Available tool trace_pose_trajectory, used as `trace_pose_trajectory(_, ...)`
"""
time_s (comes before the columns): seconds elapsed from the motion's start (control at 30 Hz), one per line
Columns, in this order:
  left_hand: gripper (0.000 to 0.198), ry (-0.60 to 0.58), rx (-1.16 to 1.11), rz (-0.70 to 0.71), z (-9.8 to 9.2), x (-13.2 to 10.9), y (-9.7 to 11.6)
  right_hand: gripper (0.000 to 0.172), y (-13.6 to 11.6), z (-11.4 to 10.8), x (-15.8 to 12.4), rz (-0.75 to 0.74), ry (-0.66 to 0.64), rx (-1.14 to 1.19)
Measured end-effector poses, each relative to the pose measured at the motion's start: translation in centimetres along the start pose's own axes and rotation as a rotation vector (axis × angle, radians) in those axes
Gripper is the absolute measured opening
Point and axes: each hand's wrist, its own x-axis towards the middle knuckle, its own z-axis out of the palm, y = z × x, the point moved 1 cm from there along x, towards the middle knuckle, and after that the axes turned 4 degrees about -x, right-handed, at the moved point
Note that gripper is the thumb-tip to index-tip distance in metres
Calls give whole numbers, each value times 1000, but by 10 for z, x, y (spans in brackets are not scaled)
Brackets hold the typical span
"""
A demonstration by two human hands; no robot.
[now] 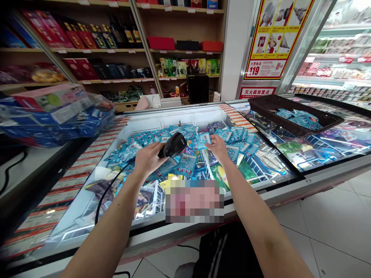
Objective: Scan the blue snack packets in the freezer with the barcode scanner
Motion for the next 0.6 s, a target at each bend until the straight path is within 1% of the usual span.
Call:
trace_pose_trajectory(0.07, 31, -2, -16, 11, 1, 0, 1, 43, -2, -2, -1, 38, -33, 93)
trace_pose_trajectory(0.17, 31, -5, -28, 18, 2, 0, 1, 39, -5, -5, -2, 104, -40, 116)
trace_pose_trajectory(0.3, 31, -3, -20, 24, 2, 0, 1, 30, -5, -7, -1, 160, 43, 103)
trace_pose_trajectory(0.4, 31, -6, -14, 32, 2, 1, 2, 32, -2, -5, 0, 114, 126, 163)
trace_pose_trajectory(0.43, 31, -6, -15, 33, 2, 1, 2, 33, -1, -4, 0, 88, 134, 198)
trace_pose_trajectory(0.5, 31, -4, -21, 38, 3, 1, 3, 36, 0, -1, 0, 40, 113, 272)
trace_pose_trajectory(0.6, 32, 2, -36, 48, 4, 1, 4, 40, 0, 3, 0, 8, 44, 344)
